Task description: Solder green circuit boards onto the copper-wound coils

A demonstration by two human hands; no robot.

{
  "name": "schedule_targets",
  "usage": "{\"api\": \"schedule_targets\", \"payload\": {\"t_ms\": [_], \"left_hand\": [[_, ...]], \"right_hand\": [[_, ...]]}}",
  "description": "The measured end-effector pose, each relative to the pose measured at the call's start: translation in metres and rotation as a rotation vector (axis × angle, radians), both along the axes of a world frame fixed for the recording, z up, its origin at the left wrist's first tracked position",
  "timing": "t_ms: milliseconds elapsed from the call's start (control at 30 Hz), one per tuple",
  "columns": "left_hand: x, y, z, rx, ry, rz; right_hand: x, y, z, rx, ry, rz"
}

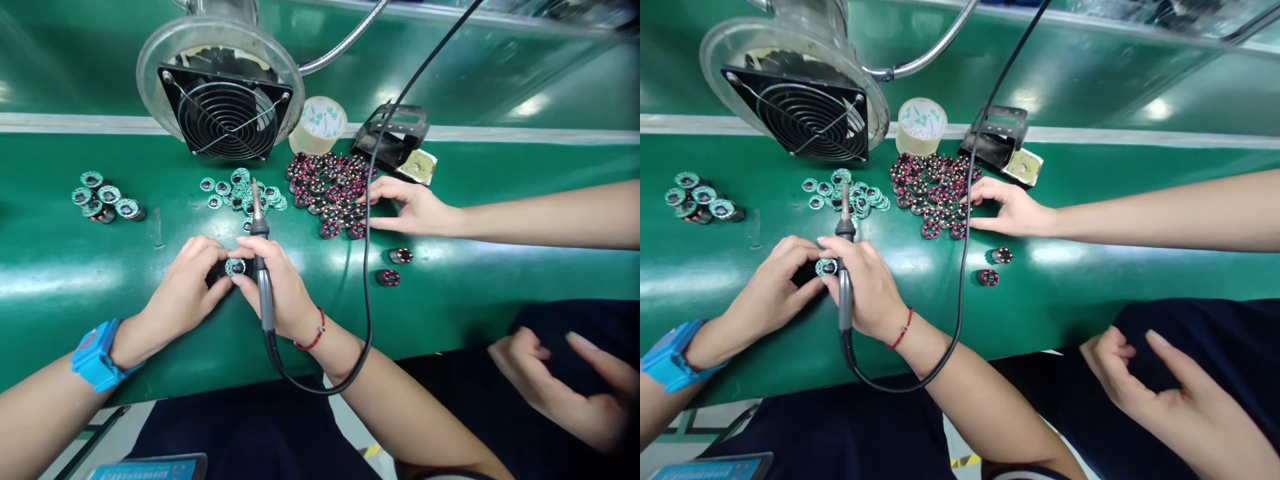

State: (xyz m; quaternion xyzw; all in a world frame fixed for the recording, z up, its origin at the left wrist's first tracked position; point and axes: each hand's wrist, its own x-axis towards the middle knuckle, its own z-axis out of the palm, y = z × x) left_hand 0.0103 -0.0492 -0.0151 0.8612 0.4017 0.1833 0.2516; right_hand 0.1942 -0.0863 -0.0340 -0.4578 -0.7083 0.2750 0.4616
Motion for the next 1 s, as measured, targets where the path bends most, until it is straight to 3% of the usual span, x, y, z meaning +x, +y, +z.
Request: {"api": "schedule_targets", "payload": {"t_ms": [333, 733, 1000], "left_hand": [[-0.008, 0.013, 0.007, -0.106, -0.020, -0.044], [-0.007, 0.025, 0.008, -0.191, -0.204, -0.044], [-0.002, 0.024, 0.007, -0.300, -0.307, -0.006]], "right_hand": [[0.007, 0.001, -0.001, -0.064, -0.055, 0.034], [0.006, 0.001, -0.009, -0.112, -0.020, 0.021], [0.005, 0.001, -0.006, -0.038, -0.091, 0.005]]}}
